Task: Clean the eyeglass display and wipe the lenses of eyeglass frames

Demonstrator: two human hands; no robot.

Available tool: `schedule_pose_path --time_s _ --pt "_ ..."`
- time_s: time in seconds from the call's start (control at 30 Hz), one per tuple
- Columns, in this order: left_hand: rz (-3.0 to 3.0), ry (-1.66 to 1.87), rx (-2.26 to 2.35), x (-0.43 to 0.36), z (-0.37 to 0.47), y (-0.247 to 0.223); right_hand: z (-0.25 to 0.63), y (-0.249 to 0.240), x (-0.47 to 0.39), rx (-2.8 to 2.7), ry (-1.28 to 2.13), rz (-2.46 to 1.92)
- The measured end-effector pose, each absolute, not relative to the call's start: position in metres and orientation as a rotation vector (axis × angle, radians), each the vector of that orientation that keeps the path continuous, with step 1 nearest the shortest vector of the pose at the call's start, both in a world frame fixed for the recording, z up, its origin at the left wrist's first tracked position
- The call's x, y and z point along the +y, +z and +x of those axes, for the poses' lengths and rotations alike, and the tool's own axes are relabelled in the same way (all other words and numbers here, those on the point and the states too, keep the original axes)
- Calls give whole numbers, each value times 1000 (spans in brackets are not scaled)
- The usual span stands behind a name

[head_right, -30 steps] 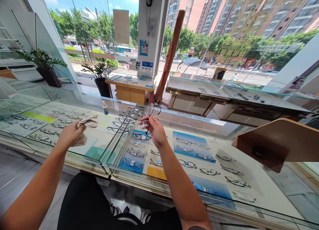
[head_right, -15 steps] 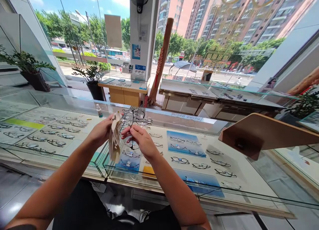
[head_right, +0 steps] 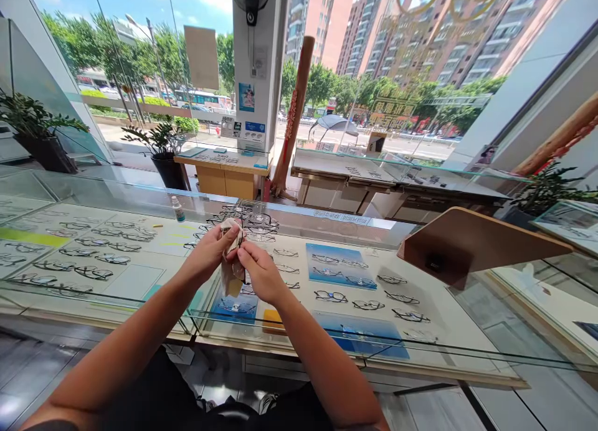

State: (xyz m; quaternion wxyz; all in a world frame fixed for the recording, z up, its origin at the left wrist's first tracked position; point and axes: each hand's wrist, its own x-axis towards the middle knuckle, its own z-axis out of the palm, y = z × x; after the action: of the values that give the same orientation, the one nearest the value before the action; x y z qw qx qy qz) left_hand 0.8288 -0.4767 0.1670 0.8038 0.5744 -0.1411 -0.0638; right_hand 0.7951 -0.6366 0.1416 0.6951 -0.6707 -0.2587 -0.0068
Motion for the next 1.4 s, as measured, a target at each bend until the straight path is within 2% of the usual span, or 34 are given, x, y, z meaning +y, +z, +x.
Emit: schedule_pose_path --time_s 0.2,0.4,0.63,0.9,1.13,1.4 --pt "1170 -274 -303 -473 828 162 801 137 -634 -576 0 -1495" --pt "1066 -327 -374 -468 832 159 802 133 -632 -553 171 -1314" --pt "1200 -395 -416 -463 833 159 800 136 -638 -592 107 -1421" --pt "1321 -125 -442 -460 834 157 799 135 -642 -583 37 -1528" --pt "1265 -253 -607 -453 833 155 801 135 -647 -573 121 -1417" --pt "1172 -168 -447 -457 826 153 800 132 -644 -583 203 -1358"
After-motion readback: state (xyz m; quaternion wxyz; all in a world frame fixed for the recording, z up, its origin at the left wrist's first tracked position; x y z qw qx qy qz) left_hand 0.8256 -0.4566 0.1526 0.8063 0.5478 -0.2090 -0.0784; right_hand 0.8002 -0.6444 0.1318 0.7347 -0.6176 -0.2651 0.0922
